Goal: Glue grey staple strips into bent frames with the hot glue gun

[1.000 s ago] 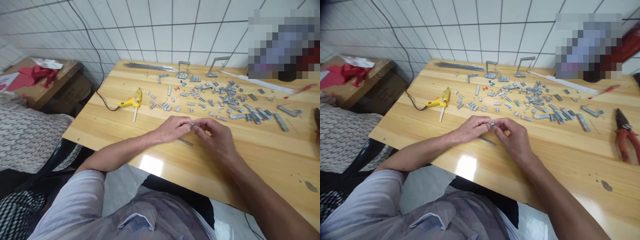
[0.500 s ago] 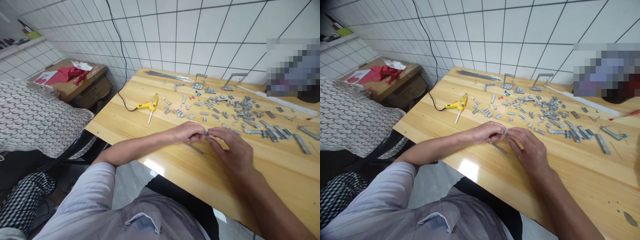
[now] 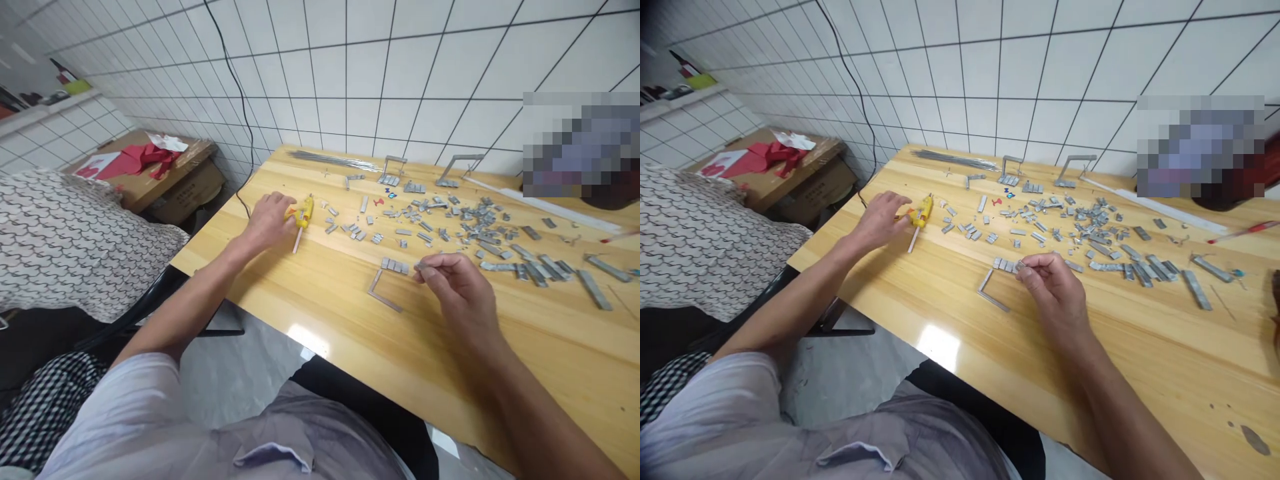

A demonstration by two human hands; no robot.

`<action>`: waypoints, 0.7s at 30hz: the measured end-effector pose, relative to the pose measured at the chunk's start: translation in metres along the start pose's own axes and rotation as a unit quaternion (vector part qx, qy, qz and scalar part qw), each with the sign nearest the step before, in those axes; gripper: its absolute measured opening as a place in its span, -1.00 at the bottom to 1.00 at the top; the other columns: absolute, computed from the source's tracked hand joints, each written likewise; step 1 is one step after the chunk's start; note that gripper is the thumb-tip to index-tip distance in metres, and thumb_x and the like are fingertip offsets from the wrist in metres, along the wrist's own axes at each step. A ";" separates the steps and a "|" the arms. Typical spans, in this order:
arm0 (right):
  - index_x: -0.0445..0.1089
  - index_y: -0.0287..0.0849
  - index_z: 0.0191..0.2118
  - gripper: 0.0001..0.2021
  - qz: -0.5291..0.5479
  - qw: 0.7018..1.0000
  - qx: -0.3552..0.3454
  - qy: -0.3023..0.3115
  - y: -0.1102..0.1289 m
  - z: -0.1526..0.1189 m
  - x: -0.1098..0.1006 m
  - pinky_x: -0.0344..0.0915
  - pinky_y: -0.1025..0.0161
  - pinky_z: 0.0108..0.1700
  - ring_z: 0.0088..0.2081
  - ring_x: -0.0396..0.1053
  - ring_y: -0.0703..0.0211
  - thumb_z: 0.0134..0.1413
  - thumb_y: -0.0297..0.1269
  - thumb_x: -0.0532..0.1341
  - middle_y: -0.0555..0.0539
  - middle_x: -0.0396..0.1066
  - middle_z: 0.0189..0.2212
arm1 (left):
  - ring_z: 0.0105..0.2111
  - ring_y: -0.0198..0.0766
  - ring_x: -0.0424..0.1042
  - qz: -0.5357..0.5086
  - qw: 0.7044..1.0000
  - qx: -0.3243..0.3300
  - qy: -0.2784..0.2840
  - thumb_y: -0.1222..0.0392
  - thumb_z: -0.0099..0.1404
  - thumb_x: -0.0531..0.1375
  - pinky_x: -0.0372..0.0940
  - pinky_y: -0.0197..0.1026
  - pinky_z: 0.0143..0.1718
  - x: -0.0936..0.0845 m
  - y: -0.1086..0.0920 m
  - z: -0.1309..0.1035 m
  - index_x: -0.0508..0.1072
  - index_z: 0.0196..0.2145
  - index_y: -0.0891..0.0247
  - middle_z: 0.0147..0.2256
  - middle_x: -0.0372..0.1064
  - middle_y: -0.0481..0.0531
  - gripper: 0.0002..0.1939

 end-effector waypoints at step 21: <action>0.45 -0.07 -0.31 -0.68 0.253 0.949 0.187 -0.007 -0.037 0.010 0.003 0.41 0.27 -0.38 -0.39 0.44 0.22 -0.11 -0.04 0.49 0.03 0.46 -0.44 | -0.08 0.01 0.42 -0.113 0.969 0.215 -0.046 0.05 0.39 0.20 0.27 0.07 -0.01 0.001 -0.095 -0.015 0.42 0.05 0.16 -0.08 0.51 0.10 -0.69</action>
Point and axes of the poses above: each hand's wrist, its own z-axis towards the middle knuckle, its own x-axis out of the palm, y = z × x, the point moved 10 cm from there along z, towards the middle knuckle
